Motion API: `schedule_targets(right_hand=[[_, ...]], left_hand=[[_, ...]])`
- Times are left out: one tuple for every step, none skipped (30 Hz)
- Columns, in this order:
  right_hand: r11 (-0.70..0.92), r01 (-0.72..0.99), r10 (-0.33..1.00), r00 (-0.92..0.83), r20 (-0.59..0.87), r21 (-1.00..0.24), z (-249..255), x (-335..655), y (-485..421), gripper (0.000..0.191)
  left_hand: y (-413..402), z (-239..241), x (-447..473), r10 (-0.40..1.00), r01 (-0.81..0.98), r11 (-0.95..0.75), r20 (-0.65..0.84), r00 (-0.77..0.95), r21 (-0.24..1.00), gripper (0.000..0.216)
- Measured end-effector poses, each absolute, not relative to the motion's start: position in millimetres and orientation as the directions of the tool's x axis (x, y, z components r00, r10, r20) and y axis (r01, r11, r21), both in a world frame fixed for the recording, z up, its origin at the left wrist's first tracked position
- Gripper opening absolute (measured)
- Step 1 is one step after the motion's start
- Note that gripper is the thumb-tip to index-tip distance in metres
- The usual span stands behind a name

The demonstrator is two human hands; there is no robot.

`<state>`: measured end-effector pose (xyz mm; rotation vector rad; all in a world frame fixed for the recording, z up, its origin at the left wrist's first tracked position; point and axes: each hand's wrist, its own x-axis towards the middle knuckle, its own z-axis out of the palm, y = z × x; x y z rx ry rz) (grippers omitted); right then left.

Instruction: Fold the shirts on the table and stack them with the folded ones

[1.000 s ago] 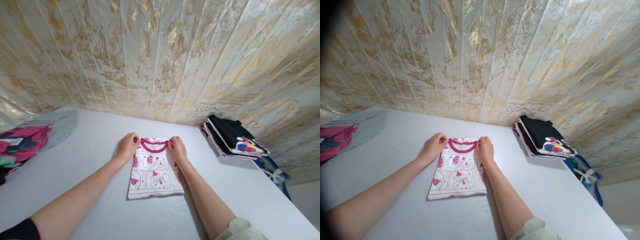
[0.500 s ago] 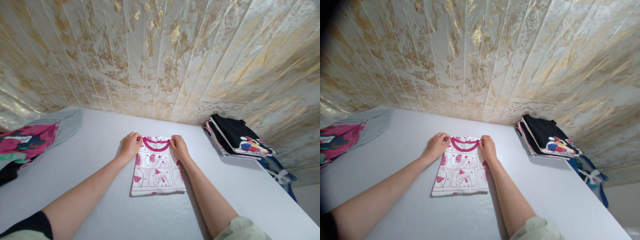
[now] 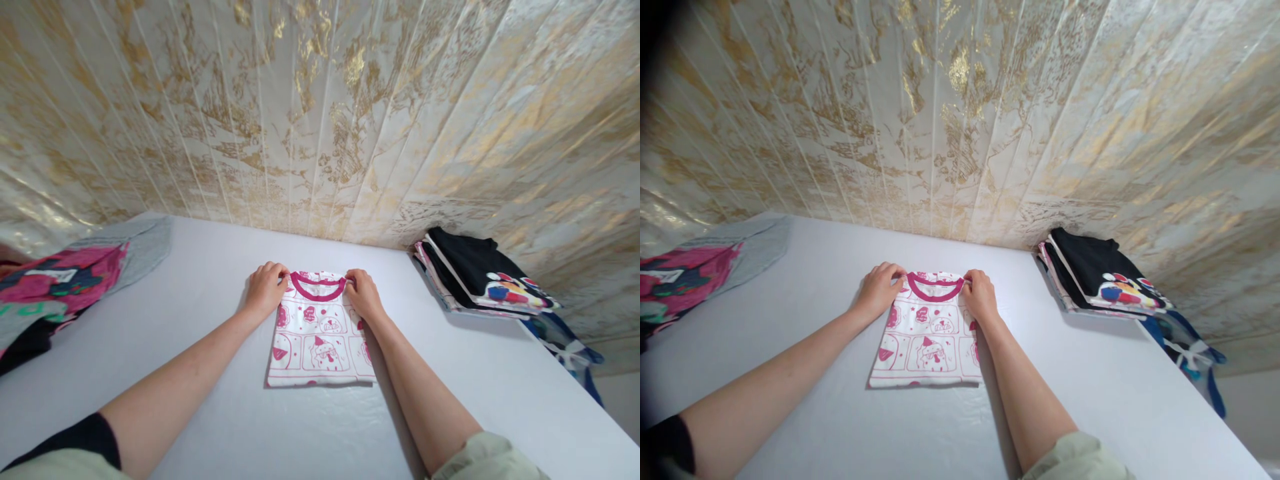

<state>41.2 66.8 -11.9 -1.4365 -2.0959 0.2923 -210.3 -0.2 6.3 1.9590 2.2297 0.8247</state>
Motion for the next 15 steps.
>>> schedule_targets(right_hand=[[0.398, 0.779, 0.907, -0.257, 0.334, -0.485, -12.1, 41.3, 66.7, 0.023], [0.402, 0.777, 0.906, -0.261, 0.333, -0.485, -12.3, 41.4, 66.6, 0.025], [0.408, 0.776, 0.904, -0.267, 0.334, -0.481, -12.2, 41.5, 66.4, 0.027], [0.416, 0.776, 0.9, -0.276, 0.337, -0.475, -12.0, 41.5, 66.2, 0.029], [0.424, 0.776, 0.896, -0.285, 0.341, -0.467, -11.4, 41.5, 66.0, 0.031], [0.431, 0.777, 0.893, -0.293, 0.342, -0.46, -10.6, 41.5, 65.8, 0.031], [0.434, 0.778, 0.892, -0.299, 0.34, -0.454, -9.6, 41.3, 65.5, 0.03], [0.433, 0.78, 0.893, -0.302, 0.334, -0.452, -8.6, 41.0, 65.2, 0.028], [0.429, 0.783, 0.896, -0.302, 0.327, -0.451, -7.6, 40.7, 64.8, 0.026], [0.423, 0.786, 0.899, -0.299, 0.321, -0.451, -6.8, 40.4, 64.5, 0.024], [0.416, 0.789, 0.902, -0.294, 0.317, -0.452, -6.3, 40.1, 64.2, 0.021], [0.41, 0.792, 0.904, -0.288, 0.316, -0.453, -6.2, 39.9, 64.0, 0.019], [0.405, 0.793, 0.906, -0.281, 0.317, -0.455, -6.5, 39.9, 63.8, 0.016], [0.402, 0.793, 0.907, -0.276, 0.319, -0.458, -7.0, 40.0, 63.7, 0.014], [0.399, 0.792, 0.907, -0.27, 0.322, -0.462, -7.4, 40.2, 63.6, 0.012]], left_hand=[[0.0, 6.4, -210.5, 0.936, 0.903, 0.047, 0.296, -0.189, 0.428, 0.012], [0.1, 6.4, -210.6, 0.937, 0.902, 0.046, 0.295, -0.189, 0.429, 0.012], [0.1, 6.4, -210.6, 0.936, 0.902, 0.048, 0.295, -0.19, 0.428, 0.012], [-0.1, 6.6, -210.5, 0.936, 0.902, 0.049, 0.295, -0.191, 0.428, 0.013], [-0.4, 6.9, -210.2, 0.937, 0.902, 0.047, 0.294, -0.188, 0.429, 0.013], [-0.8, 7.5, -209.8, 0.938, 0.902, 0.042, 0.293, -0.184, 0.43, 0.014], [-1.3, 8.2, -209.4, 0.939, 0.901, 0.038, 0.294, -0.18, 0.432, 0.014], [-1.8, 9.0, -208.9, 0.939, 0.9, 0.035, 0.294, -0.178, 0.433, 0.013], [-2.0, 9.5, -208.6, 0.939, 0.9, 0.038, 0.294, -0.182, 0.434, 0.012], [-2.0, 9.8, -208.5, 0.938, 0.9, 0.046, 0.292, -0.189, 0.434, 0.011], [-1.6, 9.6, -208.7, 0.936, 0.899, 0.055, 0.291, -0.198, 0.435, 0.009], [-0.9, 9.1, -209.1, 0.935, 0.898, 0.061, 0.29, -0.205, 0.436, 0.007], [0.1, 8.2, -209.9, 0.934, 0.896, 0.065, 0.29, -0.209, 0.439, 0.006], [1.2, 7.3, -210.9, 0.933, 0.894, 0.064, 0.291, -0.211, 0.443, 0.006], [2.1, 6.6, -211.9, 0.932, 0.892, 0.062, 0.294, -0.213, 0.449, 0.006]])
